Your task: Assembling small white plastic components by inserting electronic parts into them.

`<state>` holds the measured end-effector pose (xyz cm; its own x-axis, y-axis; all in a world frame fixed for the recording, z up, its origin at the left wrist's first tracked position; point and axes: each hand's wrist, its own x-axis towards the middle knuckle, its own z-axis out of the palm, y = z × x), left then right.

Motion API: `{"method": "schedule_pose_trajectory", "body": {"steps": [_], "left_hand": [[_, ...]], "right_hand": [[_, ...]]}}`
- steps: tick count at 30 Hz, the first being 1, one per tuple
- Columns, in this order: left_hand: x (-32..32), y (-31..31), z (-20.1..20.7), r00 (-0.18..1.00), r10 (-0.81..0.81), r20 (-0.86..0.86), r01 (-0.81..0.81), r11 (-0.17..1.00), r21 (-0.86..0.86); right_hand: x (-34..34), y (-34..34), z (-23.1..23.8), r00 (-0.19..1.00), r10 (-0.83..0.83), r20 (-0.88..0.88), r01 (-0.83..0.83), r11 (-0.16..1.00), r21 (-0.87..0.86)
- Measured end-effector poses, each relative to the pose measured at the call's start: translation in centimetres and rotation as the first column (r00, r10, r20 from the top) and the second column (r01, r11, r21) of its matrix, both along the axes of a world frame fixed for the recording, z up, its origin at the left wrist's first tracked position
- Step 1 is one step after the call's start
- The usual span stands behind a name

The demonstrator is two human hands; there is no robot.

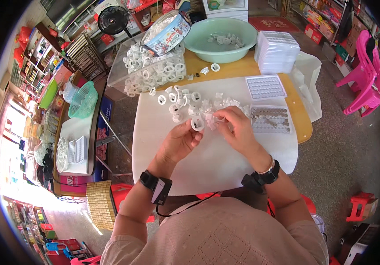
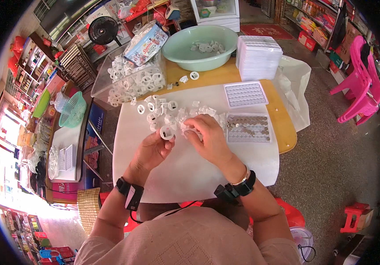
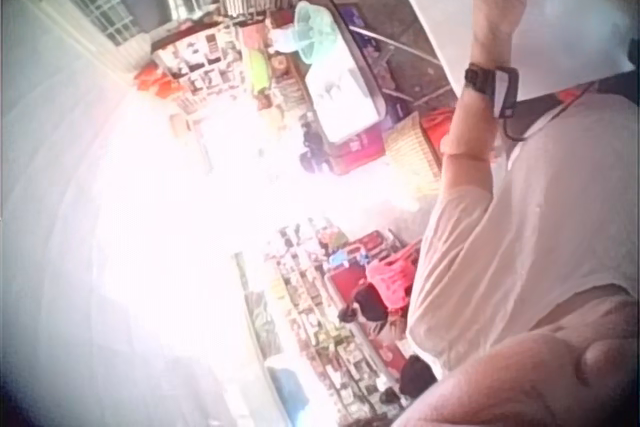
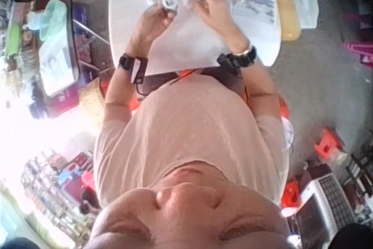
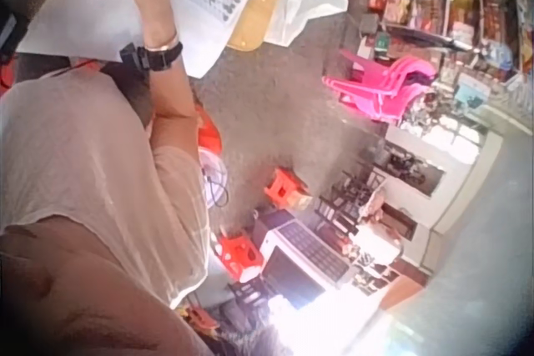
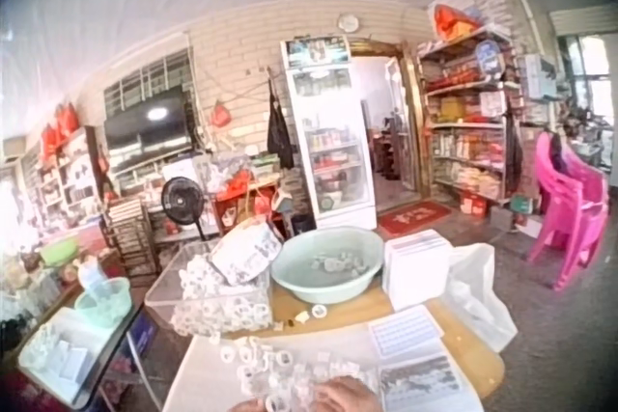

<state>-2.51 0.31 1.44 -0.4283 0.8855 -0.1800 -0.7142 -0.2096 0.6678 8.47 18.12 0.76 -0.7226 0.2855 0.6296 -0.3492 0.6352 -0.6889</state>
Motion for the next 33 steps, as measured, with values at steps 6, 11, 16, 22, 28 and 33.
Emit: {"method": "schedule_pose_trajectory", "body": {"steps": [6,11,16,22,28,33], "left_hand": [[0.6,0.8,-1.2,0.999,-0.025,0.042,0.021,0.996,0.09],[0.7,1.0,-1.9,0.998,-0.046,0.034,0.042,0.994,0.105],[0.6,1.2,-2.1,0.996,-0.09,0.012,0.089,0.99,0.107],[1.4,1.2,-1.1,0.985,-0.138,-0.099,0.141,0.99,0.019],[1.5,1.2,-1.0,0.985,-0.066,-0.162,0.068,0.998,0.008],[1.7,1.3,-0.8,0.977,-0.054,-0.207,0.052,0.999,-0.014]], "right_hand": [[0.2,-0.4,0.2,0.995,0.092,-0.036,-0.095,0.989,-0.112],[0.4,-0.4,0.5,0.993,0.117,-0.022,-0.119,0.984,-0.132],[0.8,-0.7,1.6,0.992,0.125,0.004,-0.122,0.979,-0.162],[0.5,-0.9,0.7,0.985,0.166,0.041,-0.161,0.981,-0.111],[1.2,-2.1,1.8,0.952,0.193,0.238,-0.073,0.897,-0.436],[1.7,-2.3,2.0,0.941,0.244,0.235,-0.064,0.809,-0.584]]}}
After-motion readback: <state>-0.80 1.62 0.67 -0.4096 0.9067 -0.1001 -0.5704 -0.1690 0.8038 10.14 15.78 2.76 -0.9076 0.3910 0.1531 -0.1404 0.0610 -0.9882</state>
